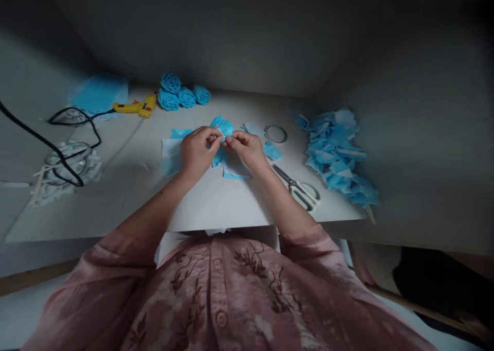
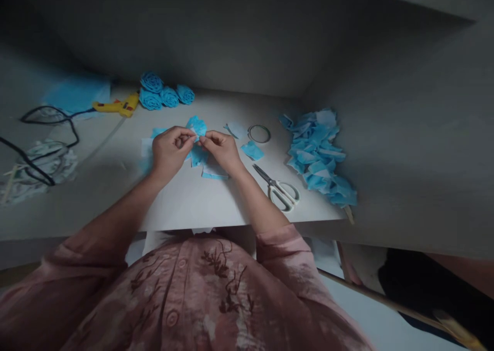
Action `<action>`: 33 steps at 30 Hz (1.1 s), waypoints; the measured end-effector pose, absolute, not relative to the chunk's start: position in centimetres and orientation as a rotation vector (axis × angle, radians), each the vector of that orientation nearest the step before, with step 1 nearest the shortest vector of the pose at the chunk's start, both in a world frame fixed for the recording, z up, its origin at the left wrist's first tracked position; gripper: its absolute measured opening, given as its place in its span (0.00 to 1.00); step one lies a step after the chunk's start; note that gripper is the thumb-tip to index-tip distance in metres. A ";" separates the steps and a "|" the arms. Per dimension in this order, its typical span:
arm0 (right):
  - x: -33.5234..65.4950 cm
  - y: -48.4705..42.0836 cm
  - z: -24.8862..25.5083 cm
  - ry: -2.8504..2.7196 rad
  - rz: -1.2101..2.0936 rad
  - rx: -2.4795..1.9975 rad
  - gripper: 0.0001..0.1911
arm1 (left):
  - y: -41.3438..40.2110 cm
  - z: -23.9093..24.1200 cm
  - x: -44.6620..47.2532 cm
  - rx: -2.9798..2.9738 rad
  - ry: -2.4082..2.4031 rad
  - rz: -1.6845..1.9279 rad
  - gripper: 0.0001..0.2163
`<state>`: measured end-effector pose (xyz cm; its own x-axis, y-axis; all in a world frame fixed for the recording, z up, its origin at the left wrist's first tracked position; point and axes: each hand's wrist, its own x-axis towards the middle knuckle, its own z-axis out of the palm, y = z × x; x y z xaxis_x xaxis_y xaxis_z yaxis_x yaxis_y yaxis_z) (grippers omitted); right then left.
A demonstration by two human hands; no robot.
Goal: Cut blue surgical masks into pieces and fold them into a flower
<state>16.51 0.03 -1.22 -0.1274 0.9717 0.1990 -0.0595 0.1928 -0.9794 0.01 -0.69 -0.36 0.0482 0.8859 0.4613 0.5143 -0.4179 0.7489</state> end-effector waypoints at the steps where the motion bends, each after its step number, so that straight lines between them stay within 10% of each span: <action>1: 16.5 0.1 -1.3 -1.356 1.176 -0.964 0.16 | -0.7 -0.4 0.0 1.976 1.422 1.316 0.04; 33: 16.4 -0.3 -1.0 -1.588 0.850 -1.092 0.13 | -0.6 -0.1 0.0 2.065 1.460 1.215 0.05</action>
